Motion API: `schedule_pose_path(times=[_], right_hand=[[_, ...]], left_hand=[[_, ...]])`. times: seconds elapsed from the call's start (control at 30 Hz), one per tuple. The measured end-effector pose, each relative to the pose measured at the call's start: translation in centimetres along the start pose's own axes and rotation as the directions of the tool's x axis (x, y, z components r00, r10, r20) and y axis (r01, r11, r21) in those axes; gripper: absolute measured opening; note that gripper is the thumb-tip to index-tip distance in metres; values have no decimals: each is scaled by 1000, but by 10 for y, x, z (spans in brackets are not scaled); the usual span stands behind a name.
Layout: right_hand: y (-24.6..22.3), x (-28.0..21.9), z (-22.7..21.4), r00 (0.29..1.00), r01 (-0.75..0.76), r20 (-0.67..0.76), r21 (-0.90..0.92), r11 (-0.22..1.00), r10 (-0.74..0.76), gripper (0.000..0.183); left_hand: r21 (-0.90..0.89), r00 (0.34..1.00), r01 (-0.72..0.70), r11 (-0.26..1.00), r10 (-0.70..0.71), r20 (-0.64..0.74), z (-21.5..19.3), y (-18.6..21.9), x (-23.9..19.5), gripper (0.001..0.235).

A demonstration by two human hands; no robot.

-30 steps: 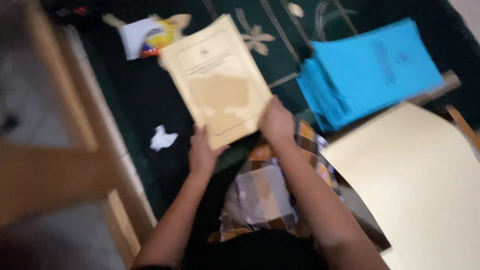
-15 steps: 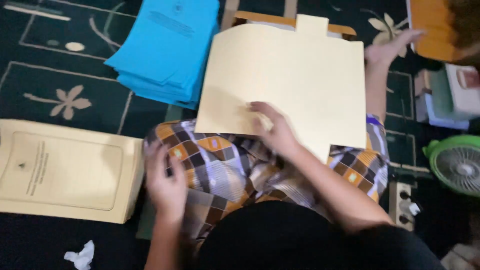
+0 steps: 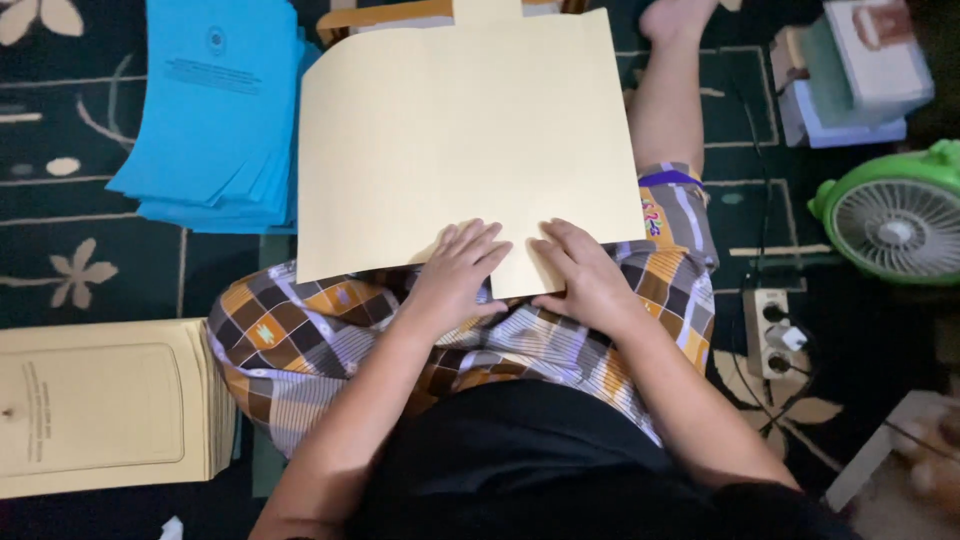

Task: Folding yellow paper sheets using a wooden guide and stacking them to assemble folders.

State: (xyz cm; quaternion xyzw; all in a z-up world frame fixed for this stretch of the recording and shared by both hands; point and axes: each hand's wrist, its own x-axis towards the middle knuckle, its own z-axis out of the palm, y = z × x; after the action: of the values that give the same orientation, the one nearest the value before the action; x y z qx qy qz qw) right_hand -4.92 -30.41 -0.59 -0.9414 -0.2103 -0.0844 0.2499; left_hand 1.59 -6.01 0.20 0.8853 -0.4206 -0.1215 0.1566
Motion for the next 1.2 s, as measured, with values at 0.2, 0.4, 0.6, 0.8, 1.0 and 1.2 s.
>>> schedule_pose_path(times=[0.2,0.4,0.6,0.8,1.0,1.2], right_hand=[[9,-1,-2,999,42,0,41,998,-42,76],[10,-2,-4,999,40,-22,109,993,-38,77],[3,2,-9,1000,25,-19,138,990,-22,55],[31,-3,29,992,-71,-95,115,991,82,22],[33,20,30,885,-398,-235,61,915,401,47],[-20,39,38,972,-181,80,-336,924,219,59]], left_hand=[[8,999,33,999,-33,34,6,-6,1,81],[-14,998,-26,1000,25,-50,3,-4,-1,61],[-85,999,15,996,-18,-38,-13,3,-3,42],[-24,953,22,999,-28,-302,40,-23,12,23],[-168,916,109,980,-164,-366,6,-15,22,69],[-34,971,122,992,-126,-203,18,-23,23,37]])
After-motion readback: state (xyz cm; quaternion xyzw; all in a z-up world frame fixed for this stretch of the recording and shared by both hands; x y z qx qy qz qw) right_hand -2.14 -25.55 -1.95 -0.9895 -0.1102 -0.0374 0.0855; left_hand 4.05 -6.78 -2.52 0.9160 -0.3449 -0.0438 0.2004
